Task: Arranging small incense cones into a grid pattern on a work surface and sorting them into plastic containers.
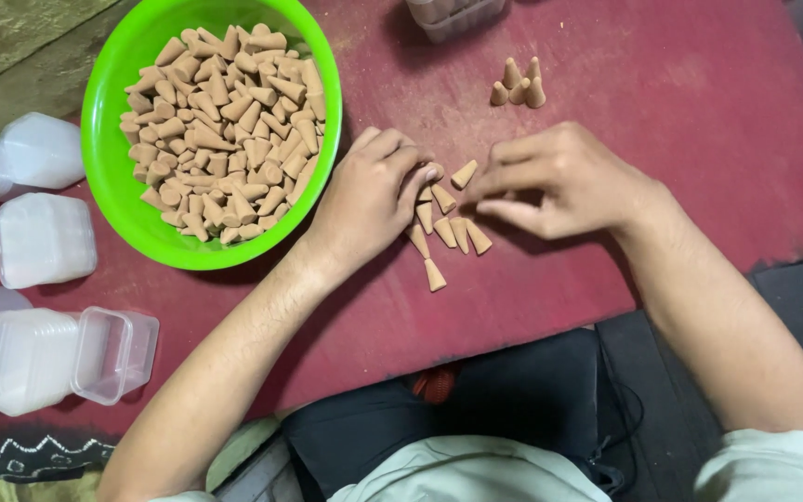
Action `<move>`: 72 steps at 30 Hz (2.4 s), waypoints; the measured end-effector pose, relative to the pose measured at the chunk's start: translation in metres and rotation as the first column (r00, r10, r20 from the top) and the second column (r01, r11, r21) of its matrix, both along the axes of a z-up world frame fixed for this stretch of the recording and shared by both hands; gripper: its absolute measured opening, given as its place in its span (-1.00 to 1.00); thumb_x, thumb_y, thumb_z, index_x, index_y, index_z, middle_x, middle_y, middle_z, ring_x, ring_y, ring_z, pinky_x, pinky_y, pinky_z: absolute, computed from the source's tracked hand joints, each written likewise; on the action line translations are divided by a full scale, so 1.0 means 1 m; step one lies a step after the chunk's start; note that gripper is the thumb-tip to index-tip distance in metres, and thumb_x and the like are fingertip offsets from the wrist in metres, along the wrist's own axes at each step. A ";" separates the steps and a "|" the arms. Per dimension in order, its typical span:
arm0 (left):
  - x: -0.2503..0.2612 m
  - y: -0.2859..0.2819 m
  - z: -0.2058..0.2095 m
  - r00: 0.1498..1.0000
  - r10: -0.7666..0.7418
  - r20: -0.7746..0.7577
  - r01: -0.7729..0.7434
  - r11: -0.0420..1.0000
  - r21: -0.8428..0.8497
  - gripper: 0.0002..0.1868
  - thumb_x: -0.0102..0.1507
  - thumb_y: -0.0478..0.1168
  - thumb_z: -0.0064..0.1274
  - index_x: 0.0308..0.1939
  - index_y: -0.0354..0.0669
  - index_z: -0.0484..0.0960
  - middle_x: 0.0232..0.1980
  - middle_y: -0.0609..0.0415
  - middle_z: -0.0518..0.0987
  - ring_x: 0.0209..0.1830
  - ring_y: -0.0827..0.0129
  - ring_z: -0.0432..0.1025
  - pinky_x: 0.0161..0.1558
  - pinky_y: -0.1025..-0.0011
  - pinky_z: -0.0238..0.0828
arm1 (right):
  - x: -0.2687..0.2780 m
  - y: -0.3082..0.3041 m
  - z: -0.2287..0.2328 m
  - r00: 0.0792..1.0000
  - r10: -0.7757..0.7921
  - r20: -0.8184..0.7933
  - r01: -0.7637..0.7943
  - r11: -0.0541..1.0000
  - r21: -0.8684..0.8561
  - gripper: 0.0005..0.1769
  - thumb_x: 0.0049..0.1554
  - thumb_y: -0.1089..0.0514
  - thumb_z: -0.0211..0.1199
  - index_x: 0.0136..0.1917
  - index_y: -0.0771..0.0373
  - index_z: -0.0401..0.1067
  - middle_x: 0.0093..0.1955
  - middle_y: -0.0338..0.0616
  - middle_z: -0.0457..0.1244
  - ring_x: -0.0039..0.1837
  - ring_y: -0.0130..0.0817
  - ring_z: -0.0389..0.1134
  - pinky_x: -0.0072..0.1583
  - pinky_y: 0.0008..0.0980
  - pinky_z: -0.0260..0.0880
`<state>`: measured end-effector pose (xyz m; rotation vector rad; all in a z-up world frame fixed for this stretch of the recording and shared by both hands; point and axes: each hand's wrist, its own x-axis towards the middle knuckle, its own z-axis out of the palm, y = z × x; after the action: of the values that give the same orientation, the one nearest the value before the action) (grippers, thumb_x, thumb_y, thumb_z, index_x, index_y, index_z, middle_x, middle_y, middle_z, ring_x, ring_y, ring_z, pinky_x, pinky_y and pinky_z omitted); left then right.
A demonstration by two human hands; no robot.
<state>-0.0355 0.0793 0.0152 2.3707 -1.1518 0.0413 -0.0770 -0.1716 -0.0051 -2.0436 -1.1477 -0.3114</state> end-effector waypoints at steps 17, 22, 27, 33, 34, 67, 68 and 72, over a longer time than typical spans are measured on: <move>-0.030 0.022 0.015 0.987 -0.038 0.156 0.048 0.997 -0.064 -0.83 0.40 -0.50 -0.03 0.07 -0.51 0.50 -0.04 -0.18 0.48 -0.11 0.08 0.44 0.03 0.25 0.55 | -0.011 0.013 -0.003 0.997 -0.005 -0.077 -0.007 0.988 -0.154 -0.72 0.22 0.10 0.23 0.18 0.06 0.60 -0.21 -0.25 0.23 -0.43 -0.29 0.20 -0.45 -0.34 0.13; -0.037 0.025 -0.001 0.985 0.174 -0.011 -0.173 0.984 0.047 -0.80 0.42 -0.24 0.02 -0.09 -0.38 0.59 -0.18 -0.04 0.43 -0.29 0.19 0.47 -0.19 0.23 0.56 | -0.012 0.015 -0.001 0.996 -0.030 -0.087 0.011 0.977 -0.211 -0.71 0.23 0.03 0.16 0.15 0.07 0.57 -0.16 -0.23 0.26 -0.45 -0.27 0.21 -0.45 -0.35 0.15; -0.030 0.020 0.000 0.936 0.262 -0.235 -0.239 0.964 0.120 -0.75 0.35 -0.19 0.13 -0.28 -0.36 0.66 -0.29 -0.02 0.60 -0.32 0.21 0.50 -0.15 0.25 0.45 | -0.012 0.012 -0.003 0.995 -0.088 -0.040 0.076 0.968 -0.239 -0.72 0.22 0.01 0.20 0.12 0.15 0.54 -0.09 -0.27 0.28 -0.48 -0.35 0.17 -0.49 -0.40 0.10; -0.017 0.026 -0.011 0.954 0.221 -0.204 -0.210 0.975 0.074 -0.87 0.21 -0.22 0.23 -0.35 -0.22 0.72 -0.47 -0.07 0.60 -0.37 -0.03 0.59 -0.32 0.20 0.54 | -0.011 0.014 -0.011 0.981 -0.145 0.126 0.171 0.958 -0.232 -0.75 0.22 -0.08 0.27 -0.17 0.07 0.38 -0.19 -0.24 0.20 -0.33 -0.06 0.39 -0.33 -0.07 0.34; -0.017 0.027 -0.014 0.954 0.219 -0.205 -0.208 0.975 0.075 -0.87 0.21 -0.22 0.23 -0.35 -0.22 0.72 -0.47 -0.07 0.60 -0.37 -0.03 0.59 -0.32 0.20 0.54 | -0.010 0.011 -0.017 0.981 -0.147 0.125 0.173 0.957 -0.232 -0.75 0.22 -0.08 0.27 -0.17 0.07 0.38 -0.19 -0.24 0.20 -0.33 -0.06 0.39 -0.33 -0.07 0.34; -0.022 -0.010 0.040 0.958 0.264 -0.109 -0.272 0.960 -0.068 -0.89 0.37 -0.27 0.01 -0.10 -0.27 0.54 -0.14 -0.04 0.56 -0.22 0.18 0.46 -0.16 0.21 0.35 | 0.021 -0.047 -0.046 0.661 -0.749 0.048 0.748 0.662 0.033 -0.94 0.20 0.32 0.42 -0.04 0.27 0.56 -0.06 -0.15 0.44 -0.05 -0.26 0.45 0.03 -0.28 0.42; -0.019 -0.017 0.042 0.961 0.231 -0.154 -0.255 0.954 -0.158 -0.87 0.40 -0.29 -0.04 -0.06 -0.27 0.58 -0.10 -0.03 0.53 -0.31 0.32 0.55 -0.23 0.40 0.48 | 0.021 -0.047 -0.046 0.661 -0.749 0.047 0.749 0.662 0.030 -0.94 0.20 0.33 0.41 -0.04 0.27 0.56 -0.06 -0.15 0.44 -0.06 -0.26 0.44 0.02 -0.29 0.42; 0.010 -0.042 0.020 0.975 0.174 -0.135 -0.208 0.930 -0.304 -0.87 0.37 -0.36 -0.01 -0.08 -0.25 0.65 -0.09 0.05 0.50 -0.15 0.37 0.50 0.01 0.41 0.49 | 0.021 -0.048 -0.045 0.661 -0.748 0.060 0.750 0.662 0.004 -0.94 0.21 0.32 0.41 -0.03 0.27 0.56 -0.07 -0.14 0.43 -0.06 -0.25 0.43 -0.01 -0.28 0.40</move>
<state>-0.0250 0.0373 0.0351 2.1600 -0.7934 0.1535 -0.0563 -0.2194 -0.0502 -2.4578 -0.2486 -0.7652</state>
